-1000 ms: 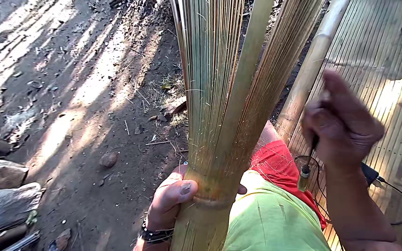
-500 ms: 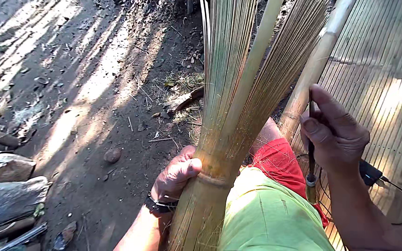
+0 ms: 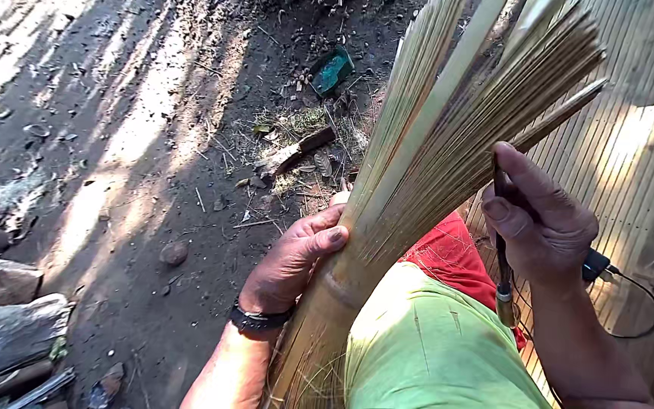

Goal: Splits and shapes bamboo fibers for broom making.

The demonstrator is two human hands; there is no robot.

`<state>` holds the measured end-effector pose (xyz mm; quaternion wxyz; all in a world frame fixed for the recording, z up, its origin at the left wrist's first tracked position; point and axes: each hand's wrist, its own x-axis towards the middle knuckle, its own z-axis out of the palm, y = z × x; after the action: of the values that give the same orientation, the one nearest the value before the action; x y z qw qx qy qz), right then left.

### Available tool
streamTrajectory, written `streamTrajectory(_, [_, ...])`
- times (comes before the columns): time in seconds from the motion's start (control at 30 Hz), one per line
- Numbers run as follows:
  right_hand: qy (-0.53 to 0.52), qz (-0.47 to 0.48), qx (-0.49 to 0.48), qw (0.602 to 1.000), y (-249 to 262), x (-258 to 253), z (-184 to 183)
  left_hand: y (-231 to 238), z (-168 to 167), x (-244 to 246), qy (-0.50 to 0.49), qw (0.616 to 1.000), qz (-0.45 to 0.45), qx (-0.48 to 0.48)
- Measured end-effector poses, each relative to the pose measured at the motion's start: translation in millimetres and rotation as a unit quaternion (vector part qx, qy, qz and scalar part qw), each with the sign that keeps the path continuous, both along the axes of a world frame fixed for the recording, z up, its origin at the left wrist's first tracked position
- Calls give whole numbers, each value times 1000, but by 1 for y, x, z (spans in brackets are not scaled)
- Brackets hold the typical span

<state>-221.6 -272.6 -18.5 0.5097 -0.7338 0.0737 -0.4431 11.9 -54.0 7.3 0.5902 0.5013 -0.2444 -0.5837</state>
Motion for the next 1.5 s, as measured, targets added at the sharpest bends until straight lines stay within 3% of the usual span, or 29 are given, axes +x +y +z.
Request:
streamTrajectory(0.23, [11, -26, -62, 998, 1, -1, 2, -2, -7, -1, 36, 999, -13, -32])
streamTrajectory(0.53, [25, -43, -69, 996, 2, -7, -2, 0, -4, -9, 59, 998, 13, -28])
streamTrajectory(0.8, [52, -3, -86, 995, 17, -17, -20, 0, 15, -26, -38, 998, 58, 6])
streamTrajectory(1.03, [100, -43, -62, 992, 16, -24, -33, 11, 22, -35, -123, 990, 73, 9])
streamTrajectory(1.2, [124, -38, -15, 991, 18, -22, -33, 13, 26, -36, -128, 989, 80, -2])
streamTrajectory(1.5, [77, 24, 38, 996, 15, -19, -32, 13, 20, -29, -107, 990, 86, -13])
